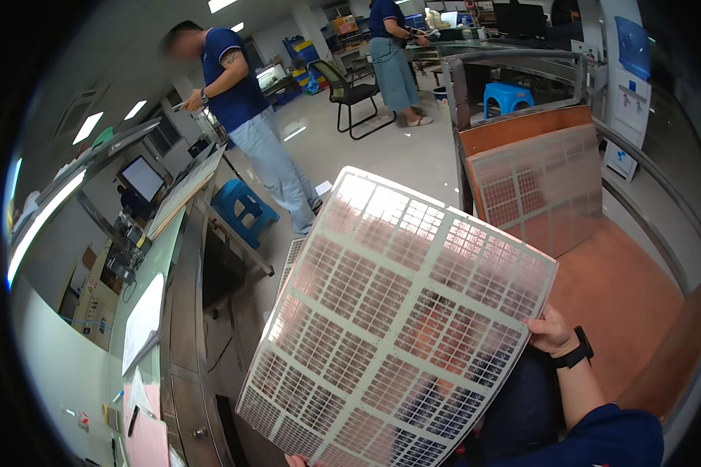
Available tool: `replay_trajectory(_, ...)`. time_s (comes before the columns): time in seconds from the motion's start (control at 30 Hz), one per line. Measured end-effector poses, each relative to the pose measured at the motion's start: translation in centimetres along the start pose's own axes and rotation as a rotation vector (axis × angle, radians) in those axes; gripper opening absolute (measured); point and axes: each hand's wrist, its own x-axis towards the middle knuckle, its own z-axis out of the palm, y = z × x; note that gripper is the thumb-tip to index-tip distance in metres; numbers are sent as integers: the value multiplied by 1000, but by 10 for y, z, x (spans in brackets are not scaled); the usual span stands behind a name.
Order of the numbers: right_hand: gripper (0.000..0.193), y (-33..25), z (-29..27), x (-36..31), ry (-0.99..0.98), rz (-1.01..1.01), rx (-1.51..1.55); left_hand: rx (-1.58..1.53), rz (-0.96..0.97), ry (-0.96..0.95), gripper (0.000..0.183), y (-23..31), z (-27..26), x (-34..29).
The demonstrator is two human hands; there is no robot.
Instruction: Inspecting metal grid sheets for quality and stacking them, followed by filling out a production transfer order.
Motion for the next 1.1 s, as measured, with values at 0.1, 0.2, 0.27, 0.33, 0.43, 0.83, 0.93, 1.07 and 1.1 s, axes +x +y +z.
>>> replay_trajectory(0.1,57,-2,-2,-1,-15,21,-39,4,-90,43,43,10,16,-9)
replay_trajectory(0.2,60,-3,0,-2,-27,28,-57,-7,-20,-37,46,1,6,-2)
replay_trajectory(0.27,61,-4,1,-3,-27,27,-60,33,-14,-9,49,1,9,-2)
replay_trajectory(0.33,62,-4,1,-3,-58,19,-77,52,-111,24,50,6,13,-4)
replay_trajectory(0.43,62,-3,-3,-6,-38,41,-105,73,-101,34,51,7,19,-7)
replay_trajectory(0.83,65,-10,9,-5,-65,-6,-92,10,-185,40,51,-21,-35,30)
replay_trajectory(0.93,61,0,20,5,-208,-82,175,-65,-232,-78,52,-14,1,19)
replay_trajectory(1.07,55,37,79,-13,-29,-148,16,-288,-244,-367,54,-18,64,17)
replay_trajectory(1.1,46,40,85,-16,-65,-149,-125,-290,-243,-356,53,-21,81,11)
